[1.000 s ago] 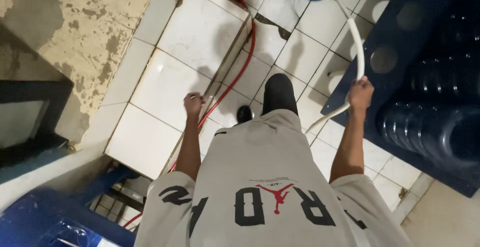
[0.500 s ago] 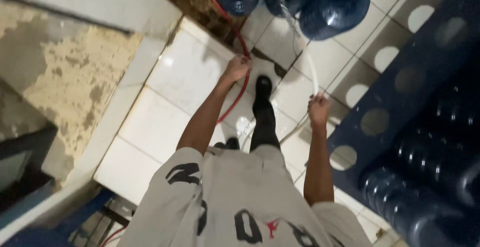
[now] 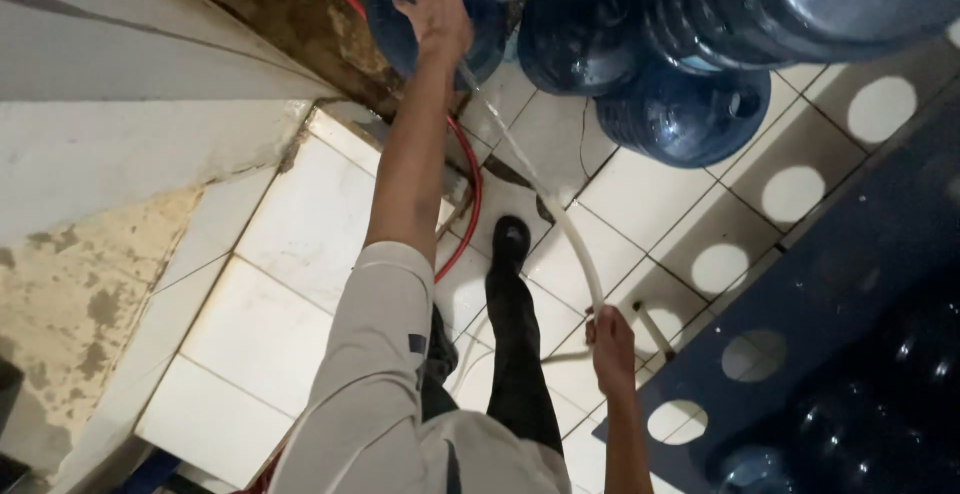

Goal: The person fills a series of large blue water jugs by hand using a flexible white hose, moving from one jug to the next once they are full.

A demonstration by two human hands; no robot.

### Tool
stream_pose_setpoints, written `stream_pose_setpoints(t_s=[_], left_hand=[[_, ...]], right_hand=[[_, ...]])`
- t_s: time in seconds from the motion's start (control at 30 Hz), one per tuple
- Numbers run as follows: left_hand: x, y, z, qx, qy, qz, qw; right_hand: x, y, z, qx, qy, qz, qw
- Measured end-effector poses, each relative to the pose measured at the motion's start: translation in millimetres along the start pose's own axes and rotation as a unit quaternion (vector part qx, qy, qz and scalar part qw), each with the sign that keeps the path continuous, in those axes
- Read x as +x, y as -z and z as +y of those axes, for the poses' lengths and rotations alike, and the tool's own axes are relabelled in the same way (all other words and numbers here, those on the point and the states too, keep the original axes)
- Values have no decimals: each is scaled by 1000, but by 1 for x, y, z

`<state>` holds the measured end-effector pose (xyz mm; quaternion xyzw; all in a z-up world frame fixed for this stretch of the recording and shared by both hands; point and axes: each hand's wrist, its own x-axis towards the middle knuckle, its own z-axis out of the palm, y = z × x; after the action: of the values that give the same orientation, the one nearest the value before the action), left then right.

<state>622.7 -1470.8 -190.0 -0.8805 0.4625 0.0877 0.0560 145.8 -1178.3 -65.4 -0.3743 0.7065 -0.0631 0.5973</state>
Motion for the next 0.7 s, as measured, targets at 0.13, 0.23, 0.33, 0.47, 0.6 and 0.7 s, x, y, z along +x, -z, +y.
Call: stream_pose_setpoints(t_s=[0.13,0.23,0.33,0.47,0.6,0.7], left_hand=[[15,-22,-16,-81,3,-34,996],[0,-26,-9,-123,-13,-35,992],[-21,-27,2,-157,182,-201,950],[-49,-76,-6,-437,331,-304,779],[-95,-136,-1,-614,295,-306,665],[-129,-134,-13,-648,290,-334,619]], right_hand=[[4,2,-7,19,3,-1,1000],[8,9,-1,6,11,-7,1000],[4,17,4,25,9,-16,1000],[-4,20,6,4,-16,-9,1000],[-18,21,10,29,-15,-19,999],[-34,26,26,27,-8,-1,1000]])
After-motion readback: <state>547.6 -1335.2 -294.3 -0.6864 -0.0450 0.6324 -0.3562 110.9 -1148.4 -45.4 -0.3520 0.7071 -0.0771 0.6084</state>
